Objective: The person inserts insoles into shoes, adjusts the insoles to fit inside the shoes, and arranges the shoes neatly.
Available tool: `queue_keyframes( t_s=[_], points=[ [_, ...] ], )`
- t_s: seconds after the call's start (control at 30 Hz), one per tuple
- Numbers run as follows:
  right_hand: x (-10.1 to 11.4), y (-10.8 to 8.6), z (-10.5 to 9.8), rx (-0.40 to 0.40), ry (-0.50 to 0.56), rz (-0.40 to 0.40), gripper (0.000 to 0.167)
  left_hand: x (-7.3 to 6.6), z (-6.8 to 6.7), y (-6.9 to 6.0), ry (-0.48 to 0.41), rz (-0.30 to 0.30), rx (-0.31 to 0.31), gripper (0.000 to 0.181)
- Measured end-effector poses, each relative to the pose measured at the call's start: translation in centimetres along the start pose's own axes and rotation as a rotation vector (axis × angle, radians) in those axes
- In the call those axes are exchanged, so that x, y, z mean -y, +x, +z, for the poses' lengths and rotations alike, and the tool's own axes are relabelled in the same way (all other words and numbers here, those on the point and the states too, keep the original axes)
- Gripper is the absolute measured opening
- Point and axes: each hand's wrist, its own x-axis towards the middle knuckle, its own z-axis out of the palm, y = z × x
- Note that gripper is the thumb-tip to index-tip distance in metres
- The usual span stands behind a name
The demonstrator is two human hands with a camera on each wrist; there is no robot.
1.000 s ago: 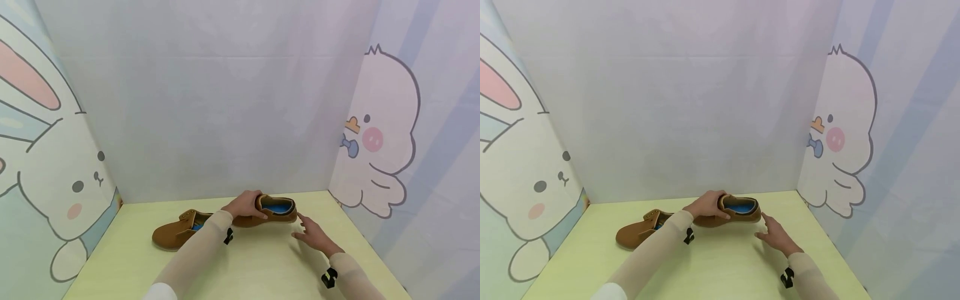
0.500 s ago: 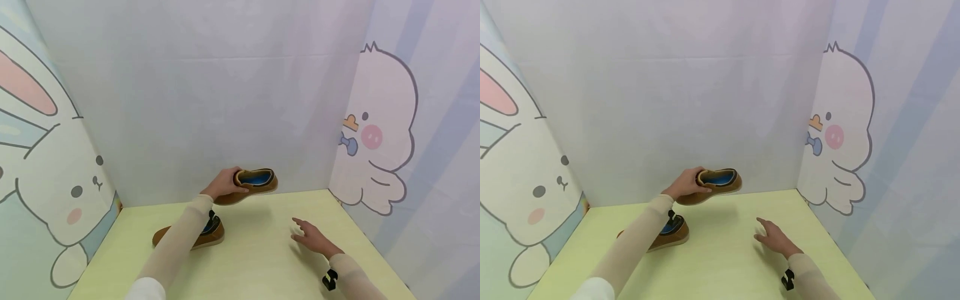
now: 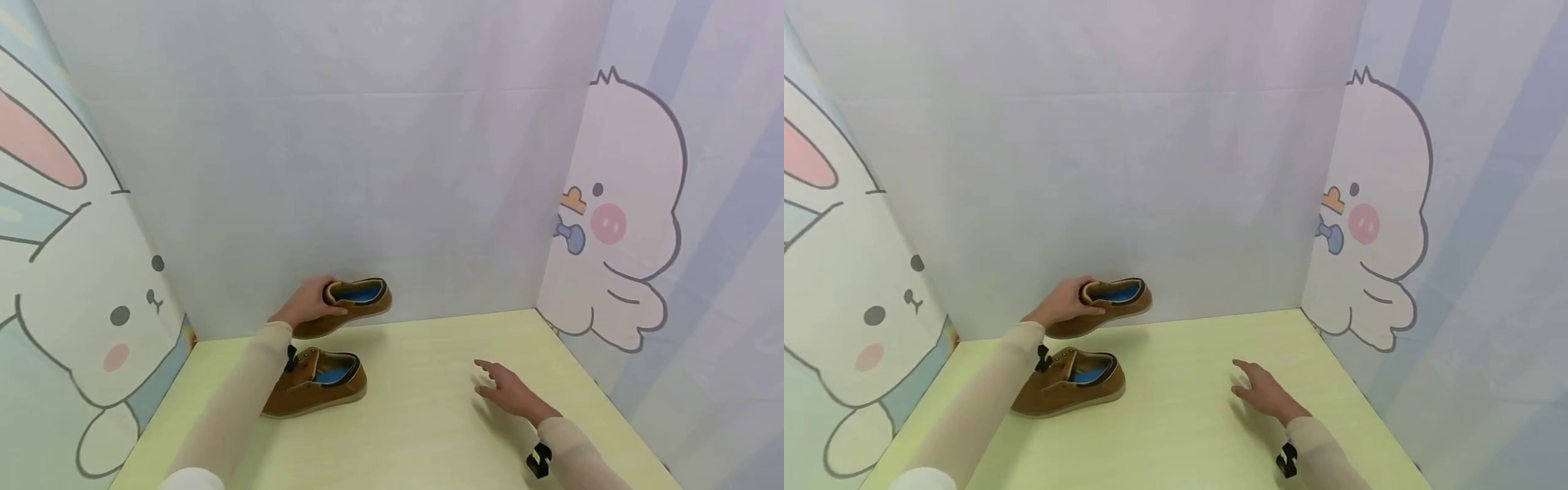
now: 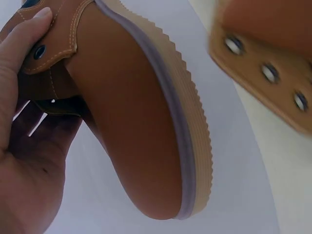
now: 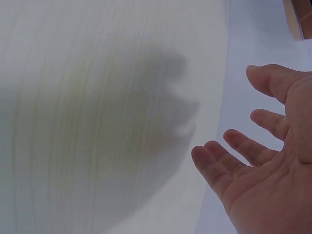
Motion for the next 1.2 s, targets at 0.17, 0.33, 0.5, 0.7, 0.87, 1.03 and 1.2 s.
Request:
queue_keyframes(
  t_s=[0.17,0.33,0.5,0.7,0.87,1.03,1.2],
  points=[
    [0.4,0.0,0.0,-0.004,-0.013,-0.012,0.059,3.4,-0.6,-1.8,-0.008,-0.017,0.013,0.068],
    [1.1,0.0,-0.2,0.004,0.002,-0.027,0.056,6.0,-0.6,-3.4,-0.018,-0.062,0.05,0.074],
    [1.4,-0.2,-0.3,0.004,0.007,-0.015,0.054,8.3,0.3,-4.6,-0.017,-0.069,0.094,0.072],
    [1.4,-0.5,-0.2,-0.005,0.011,0.002,0.054,10.0,1.8,-5.4,-0.022,-0.053,0.138,0.07],
    [1.4,-0.6,0.1,0.003,0.004,-0.005,0.053,10.6,2.9,-5.8,-0.039,-0.064,0.163,0.07],
    [1.4,-0.6,0.2,-0.001,0.003,-0.004,0.053,10.7,3.5,-5.6,-0.012,-0.056,0.184,0.07],
    [1.3,-0.6,0.1,-0.003,-0.003,0.005,0.053,10.2,3.7,-5.5,-0.009,-0.061,0.203,0.063]
  ],
)
